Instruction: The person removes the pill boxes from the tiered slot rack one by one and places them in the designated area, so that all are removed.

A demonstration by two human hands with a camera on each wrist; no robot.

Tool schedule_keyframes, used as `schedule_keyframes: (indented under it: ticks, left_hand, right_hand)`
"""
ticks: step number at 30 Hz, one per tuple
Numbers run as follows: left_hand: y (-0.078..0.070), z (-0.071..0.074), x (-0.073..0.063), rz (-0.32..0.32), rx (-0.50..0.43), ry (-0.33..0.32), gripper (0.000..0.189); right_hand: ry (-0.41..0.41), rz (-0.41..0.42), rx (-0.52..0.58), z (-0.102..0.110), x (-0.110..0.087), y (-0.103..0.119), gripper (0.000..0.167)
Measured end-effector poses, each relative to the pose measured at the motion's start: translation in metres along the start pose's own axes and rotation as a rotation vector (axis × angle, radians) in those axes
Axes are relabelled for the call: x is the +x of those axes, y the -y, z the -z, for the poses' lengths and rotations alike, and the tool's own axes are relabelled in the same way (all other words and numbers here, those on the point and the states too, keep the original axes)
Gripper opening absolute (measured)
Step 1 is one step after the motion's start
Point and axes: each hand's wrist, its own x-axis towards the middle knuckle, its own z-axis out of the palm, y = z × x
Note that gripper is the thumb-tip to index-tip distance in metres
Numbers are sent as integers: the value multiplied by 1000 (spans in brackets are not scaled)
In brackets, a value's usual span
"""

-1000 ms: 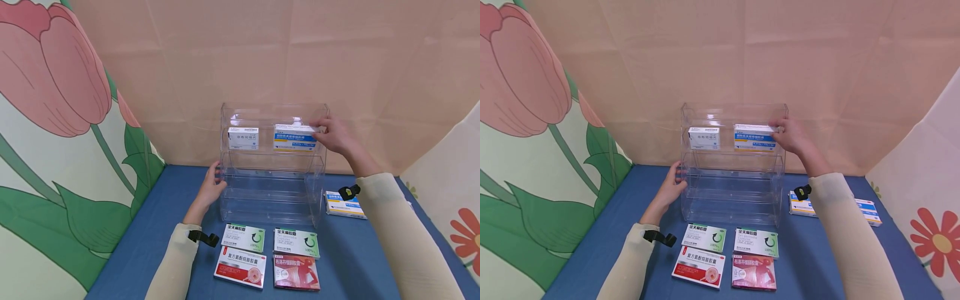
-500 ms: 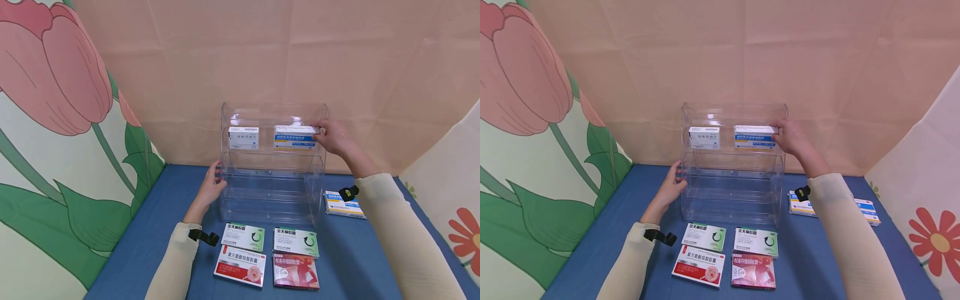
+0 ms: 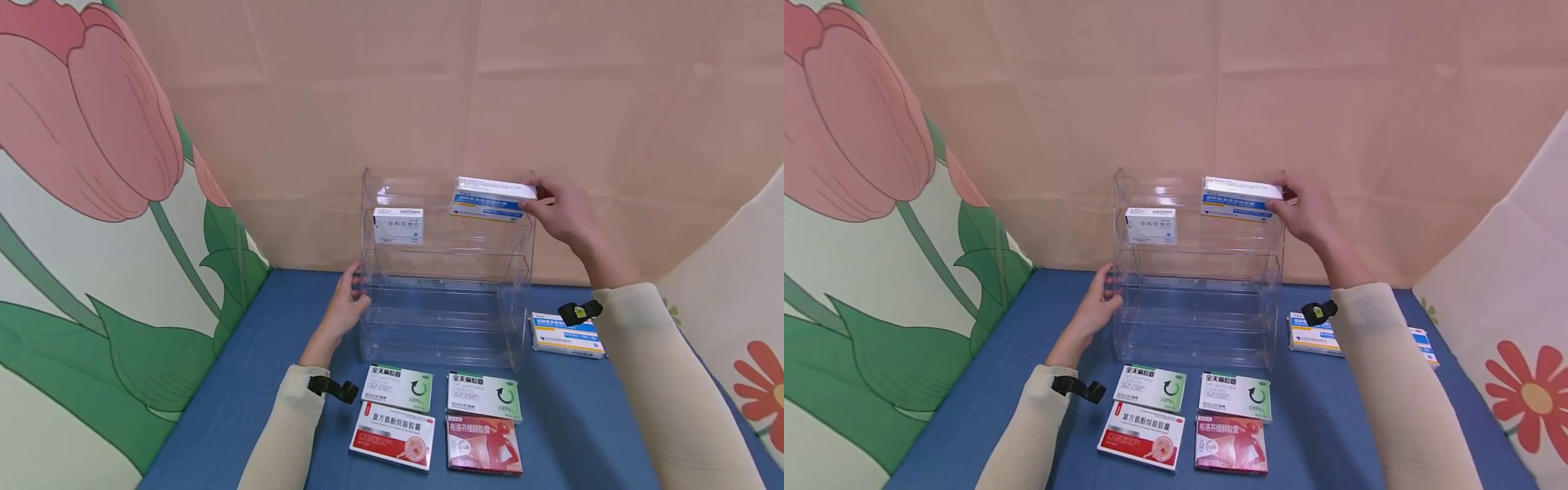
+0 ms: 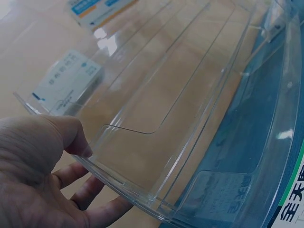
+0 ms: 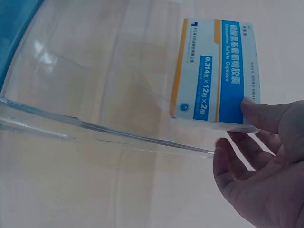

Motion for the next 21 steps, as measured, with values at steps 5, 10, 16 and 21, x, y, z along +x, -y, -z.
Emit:
schedule_keyframes:
  ticks: [5, 10, 16, 21]
  left_hand:
    - [0, 0, 0, -6, 6, -2, 77]
    - [0, 1, 0, -1, 5, -2, 78]
    - [-2, 0, -1, 5, 6, -6, 78]
    - [-2, 0, -1, 2, 0, -5, 79]
  right_hand:
    - [-4, -44, 93, 8, -7, 6, 45]
    - [14, -30, 143, 11, -17, 10, 47]
    - [18, 31, 173, 13, -30, 10, 44]
    - [38, 77, 197, 11, -40, 6, 41]
